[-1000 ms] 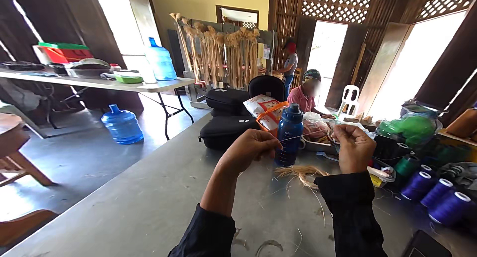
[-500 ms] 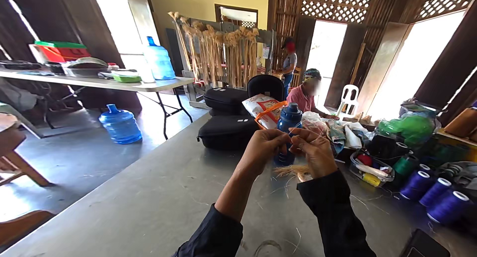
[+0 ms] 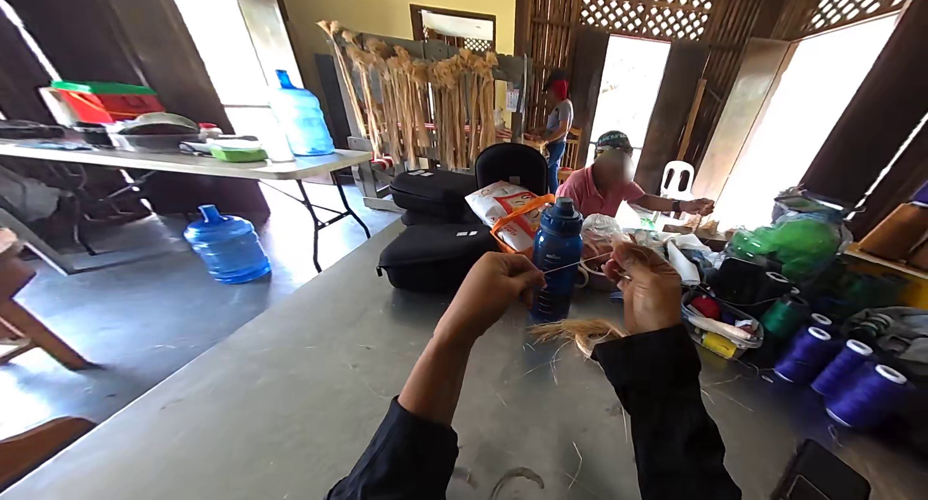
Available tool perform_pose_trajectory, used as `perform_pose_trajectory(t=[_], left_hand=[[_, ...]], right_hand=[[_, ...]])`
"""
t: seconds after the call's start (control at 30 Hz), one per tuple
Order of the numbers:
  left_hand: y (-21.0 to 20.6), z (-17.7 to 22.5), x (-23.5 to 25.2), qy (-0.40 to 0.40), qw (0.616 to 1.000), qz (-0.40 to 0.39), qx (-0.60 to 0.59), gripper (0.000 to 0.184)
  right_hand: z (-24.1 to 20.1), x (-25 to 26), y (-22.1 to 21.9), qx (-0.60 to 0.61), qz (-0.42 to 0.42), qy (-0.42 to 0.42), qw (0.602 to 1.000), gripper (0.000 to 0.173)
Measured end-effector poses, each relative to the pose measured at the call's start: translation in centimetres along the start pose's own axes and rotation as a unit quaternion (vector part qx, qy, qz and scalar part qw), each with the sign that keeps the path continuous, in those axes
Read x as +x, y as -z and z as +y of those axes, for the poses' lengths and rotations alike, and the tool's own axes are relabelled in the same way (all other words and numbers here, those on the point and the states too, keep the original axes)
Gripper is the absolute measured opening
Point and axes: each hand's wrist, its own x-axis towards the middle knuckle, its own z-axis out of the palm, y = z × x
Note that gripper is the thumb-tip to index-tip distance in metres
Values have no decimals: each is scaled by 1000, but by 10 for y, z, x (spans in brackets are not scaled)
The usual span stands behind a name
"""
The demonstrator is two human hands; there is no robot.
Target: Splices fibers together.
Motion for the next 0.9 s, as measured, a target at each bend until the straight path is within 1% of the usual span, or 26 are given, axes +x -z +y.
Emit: perform_pose_trajectory(t=[0.07,0.13,0.2,0.23,0.27,0.3,0.37,0.4,0.43,0.53,0.6,0.7,0.8,0.9], left_hand=[[4,-3,2,12,1000,7,1,19],[7,-5,3,20,1000,9,3,21],[10,-5,2,26,999,-2,32,21],[12,-5,1,25,998,-15,58,18],[14,-5,0,20,996,-23,81,11],[16,-6,-1,11,995,-32,96,12],[18,-4,-3,-17,993,-52,102,44],[17,-1,-4,-30,994,-51,90,51],[13,0,-5,-45,995,-44,73,50],[-9,0,-3,-92,995,-28,-20,27],[-20,0,-2,-75,992,-37,-99,28],[-27,5,-1,-15,986,-4,-163,24],[-27,5,-1,-7,985,8,-170,14],[-27,3,-2,-41,990,30,-133,9]], right_hand=[[0,4,3,-2,16,10,1000,12],[0,4,3,-6,11,17,1000,13],[2,3,5,-31,-19,41,998,13],[3,2,6,-57,-40,65,995,14],[4,0,6,-86,-59,90,990,14],[5,-1,5,-109,-74,107,985,13],[7,-5,1,-146,-96,119,977,10],[8,-7,-2,-162,-105,119,974,8],[9,-9,-4,-174,-116,118,971,8],[11,-15,-11,-186,-147,99,966,8],[12,-17,-13,-185,-147,94,967,9],[13,-14,-11,-170,-142,88,971,10],[11,-14,-12,-159,-135,74,975,12],[10,-15,-13,-156,-148,64,975,12]])
